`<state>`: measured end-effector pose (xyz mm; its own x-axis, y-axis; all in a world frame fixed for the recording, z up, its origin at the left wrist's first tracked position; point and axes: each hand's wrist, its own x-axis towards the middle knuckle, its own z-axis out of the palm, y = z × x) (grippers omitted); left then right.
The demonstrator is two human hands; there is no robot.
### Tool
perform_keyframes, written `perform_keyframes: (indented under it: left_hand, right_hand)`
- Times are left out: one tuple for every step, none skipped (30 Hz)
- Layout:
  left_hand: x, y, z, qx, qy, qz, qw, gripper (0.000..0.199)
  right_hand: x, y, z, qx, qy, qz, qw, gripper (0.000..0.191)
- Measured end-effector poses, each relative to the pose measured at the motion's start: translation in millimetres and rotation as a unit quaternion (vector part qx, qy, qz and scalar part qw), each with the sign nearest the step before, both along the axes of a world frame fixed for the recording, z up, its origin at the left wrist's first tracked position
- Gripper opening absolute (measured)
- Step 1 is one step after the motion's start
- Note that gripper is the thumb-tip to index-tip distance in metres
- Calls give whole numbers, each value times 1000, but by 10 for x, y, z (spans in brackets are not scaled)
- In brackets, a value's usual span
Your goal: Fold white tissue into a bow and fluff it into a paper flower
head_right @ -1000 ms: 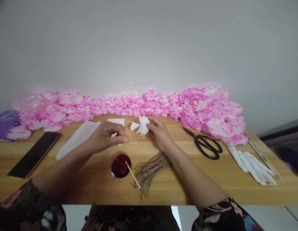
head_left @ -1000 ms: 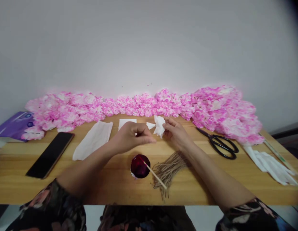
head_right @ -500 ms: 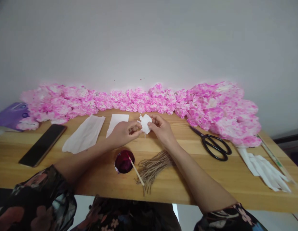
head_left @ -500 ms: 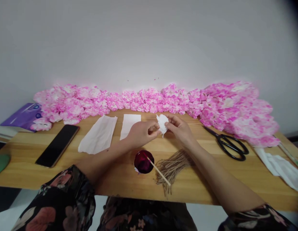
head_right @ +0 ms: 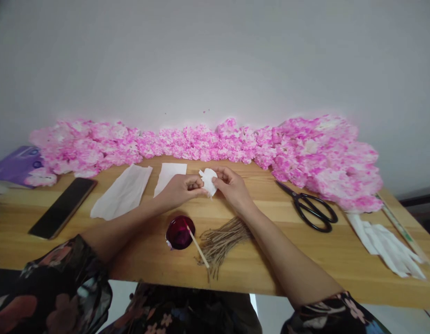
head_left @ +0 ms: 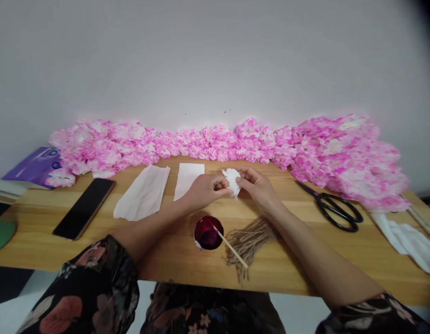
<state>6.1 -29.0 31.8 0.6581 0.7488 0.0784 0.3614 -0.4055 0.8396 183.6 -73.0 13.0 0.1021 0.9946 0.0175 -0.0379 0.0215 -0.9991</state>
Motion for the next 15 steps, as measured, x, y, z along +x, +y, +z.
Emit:
perform_keyframes:
  left_hand:
    - [0,0,0,-1,-1,0,1000,20]
    - [0,1,-4,-3,-2,-1,1000,20]
    - [0,6,-9,-9,-6,-1,1000,20]
    - [-1,13,-18,-19,-12,-1,1000,20]
    - [-2,22,-28,-31,-19,1,999,20]
    - [-3,34,-39,-47,-25,4,999,19]
    - [-4,47,-51,-65,-29,11,997,20]
    - [-5,61,-63,-85,-29,18,996,20]
    - [-6,75,-75,-107,-27,23,994,20]
    - [-7,88,-88,-127,-25,25,991,21]
    - [-7,100,-100,-144,-24,26,989,21]
    - [-7,110,-113,-156,-25,27,987,20]
    - [-5,118,-126,-162,-28,29,986,20]
    - [-3,124,-137,-164,-30,30,985,20]
    - [0,128,-147,-166,-34,34,985,19]
  right_hand:
    - [1,4,-8,0,-1,1,1000,35]
    - [6,10,-17,-1,-5,4,1000,34]
    - [14,15,-24,-1,-14,9,1000,34]
    - [26,18,-25,2,-32,12,999,33]
    - [39,17,-18,12,-67,8,998,32]
    - [53,10,0,34,-120,-7,992,30]
    - [64,-5,29,69,-187,-32,979,29]
    - [71,-27,68,114,-259,-62,957,27]
    - [72,-53,113,160,-325,-88,928,26]
    - [65,-83,158,202,-380,-102,897,23]
    - [53,-110,197,233,-419,-97,873,20]
    - [37,-133,227,252,-446,-79,855,16]
    - [19,-149,244,261,-467,-53,843,13]
    - [2,-155,247,261,-485,-27,834,11]
    - [-11,-153,238,254,-501,-8,827,10]
